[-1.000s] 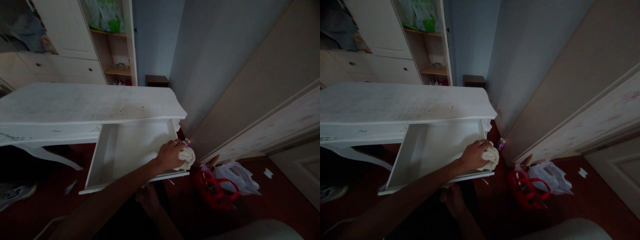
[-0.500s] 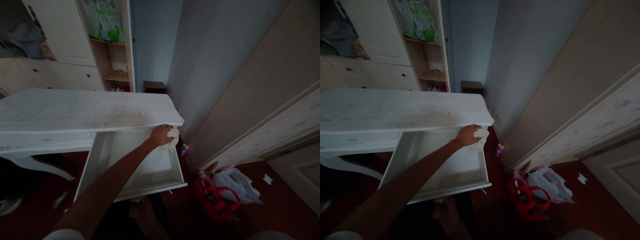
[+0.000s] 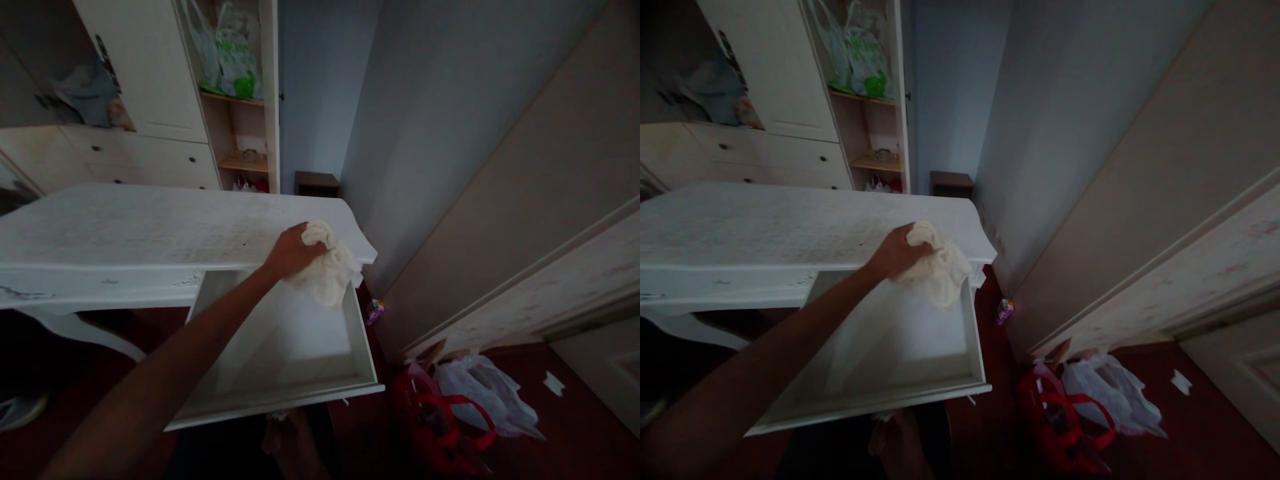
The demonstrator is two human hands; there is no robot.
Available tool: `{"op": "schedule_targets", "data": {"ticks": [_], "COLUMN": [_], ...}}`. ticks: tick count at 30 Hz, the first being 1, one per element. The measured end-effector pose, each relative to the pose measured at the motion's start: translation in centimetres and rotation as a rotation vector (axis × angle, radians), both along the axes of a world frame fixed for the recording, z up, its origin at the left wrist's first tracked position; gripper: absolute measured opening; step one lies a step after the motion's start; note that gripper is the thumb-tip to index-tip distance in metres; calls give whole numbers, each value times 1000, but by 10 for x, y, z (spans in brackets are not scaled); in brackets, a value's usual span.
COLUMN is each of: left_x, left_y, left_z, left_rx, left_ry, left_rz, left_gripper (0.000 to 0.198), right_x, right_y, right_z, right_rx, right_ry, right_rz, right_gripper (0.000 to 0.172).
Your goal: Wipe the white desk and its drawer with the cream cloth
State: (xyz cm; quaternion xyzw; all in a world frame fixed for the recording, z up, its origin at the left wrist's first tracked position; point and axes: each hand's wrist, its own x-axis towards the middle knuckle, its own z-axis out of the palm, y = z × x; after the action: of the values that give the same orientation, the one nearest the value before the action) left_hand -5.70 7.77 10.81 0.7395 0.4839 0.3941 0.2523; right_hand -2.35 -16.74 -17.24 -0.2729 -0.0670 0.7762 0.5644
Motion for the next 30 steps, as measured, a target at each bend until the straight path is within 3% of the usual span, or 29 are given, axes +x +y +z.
{"op": "schedule_targets", "data": {"ticks": [4,8,10,13,16,18,20,24,27,30], "left_x": [-32,-57,-65,-73,-80,-87,-98,-134,-173,-213], "left_y": [34,61,70,77,81,82,82,79,75,67], "left_z": [35,47,41,13,-22,-38,-42,-32,-32,-45], "left_rx": [206,466,490,368,215,211,286,421,336,188], "left_ry": [-147,-43,98,353,542,549,506,411,388,457], "left_rz": [163,316,320,253,198,168,135,92,164,273], "left_gripper": [37,50,54,62,94,107,106,74,61,58], "right_x": [-1,-4,-5,-1,4,6,5,4,10,18], "right_y": [0,2,3,3,4,5,6,2,-5,-12], "right_z": [-5,-19,-27,-34,-34,-33,-33,-24,-2,22], "right_rx": [2,5,33,51,53,77,101,88,78,127], "right_ry": [-11,-10,-9,-11,-21,-66,-123,-183,-261,-359], "right_rz": [-7,-17,-15,30,93,122,132,81,102,143], "right_gripper": [43,46,48,49,51,55,58,61,58,57]}}
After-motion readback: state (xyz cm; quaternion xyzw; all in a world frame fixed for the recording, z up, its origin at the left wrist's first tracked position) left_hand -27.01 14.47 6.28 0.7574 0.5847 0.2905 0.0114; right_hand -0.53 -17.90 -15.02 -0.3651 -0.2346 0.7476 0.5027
